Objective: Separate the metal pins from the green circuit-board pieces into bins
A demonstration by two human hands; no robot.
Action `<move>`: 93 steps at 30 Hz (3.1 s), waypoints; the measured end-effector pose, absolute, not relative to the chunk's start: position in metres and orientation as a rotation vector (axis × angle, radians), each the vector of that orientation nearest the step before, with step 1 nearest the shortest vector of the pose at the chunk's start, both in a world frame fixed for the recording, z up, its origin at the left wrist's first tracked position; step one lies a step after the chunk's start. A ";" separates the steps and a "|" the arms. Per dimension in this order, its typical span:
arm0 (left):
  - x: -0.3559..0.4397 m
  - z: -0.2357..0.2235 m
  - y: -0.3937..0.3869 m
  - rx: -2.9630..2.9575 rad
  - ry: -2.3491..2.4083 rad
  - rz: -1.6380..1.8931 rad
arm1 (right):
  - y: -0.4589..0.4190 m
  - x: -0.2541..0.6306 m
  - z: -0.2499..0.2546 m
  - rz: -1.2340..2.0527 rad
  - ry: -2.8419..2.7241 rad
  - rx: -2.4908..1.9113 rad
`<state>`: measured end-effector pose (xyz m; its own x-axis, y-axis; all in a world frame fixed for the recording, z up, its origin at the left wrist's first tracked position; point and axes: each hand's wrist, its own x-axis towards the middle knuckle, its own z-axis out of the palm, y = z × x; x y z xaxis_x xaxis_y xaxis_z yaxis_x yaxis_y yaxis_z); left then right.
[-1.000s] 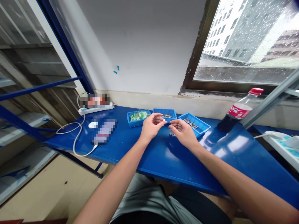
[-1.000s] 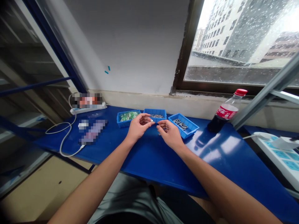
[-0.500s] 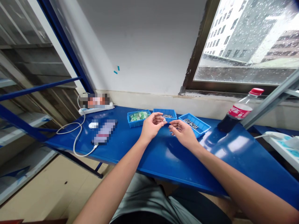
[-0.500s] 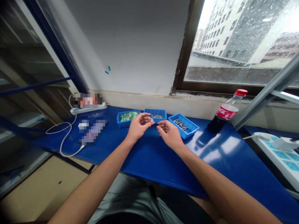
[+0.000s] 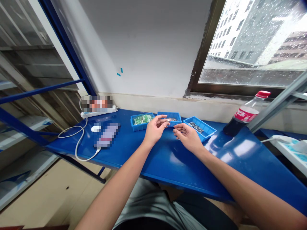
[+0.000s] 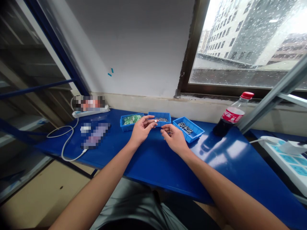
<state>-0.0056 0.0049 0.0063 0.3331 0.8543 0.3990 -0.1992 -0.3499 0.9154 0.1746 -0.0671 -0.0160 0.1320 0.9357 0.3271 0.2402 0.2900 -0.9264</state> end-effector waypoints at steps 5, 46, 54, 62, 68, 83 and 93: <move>-0.004 0.006 0.006 1.502 0.598 1.238 | -0.067 0.175 -0.017 0.749 -1.374 -1.192; 0.009 -0.020 -0.008 2.715 0.514 0.722 | -0.069 0.224 0.008 -0.670 -1.773 -1.653; 0.005 -0.013 -0.005 2.444 0.643 0.934 | -0.073 0.203 0.012 -0.372 -1.902 -1.313; 0.006 -0.006 -0.004 1.883 0.719 1.199 | -0.069 0.180 -0.009 0.316 -1.633 -1.283; 0.007 -0.008 -0.005 1.838 0.661 1.129 | -0.063 0.184 -0.017 0.519 -1.476 -1.269; 0.003 0.002 -0.014 2.062 0.770 0.964 | -0.065 0.181 -0.008 0.315 -1.556 -1.301; 0.000 -0.003 -0.008 1.958 0.851 0.972 | -0.065 0.185 -0.007 0.290 -1.625 -1.248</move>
<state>0.0004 -0.0085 -0.0026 0.4843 0.8110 0.3282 0.2188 -0.4755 0.8520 0.1847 -0.0653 -0.0071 0.0596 0.8233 0.5645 0.5770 0.4330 -0.6925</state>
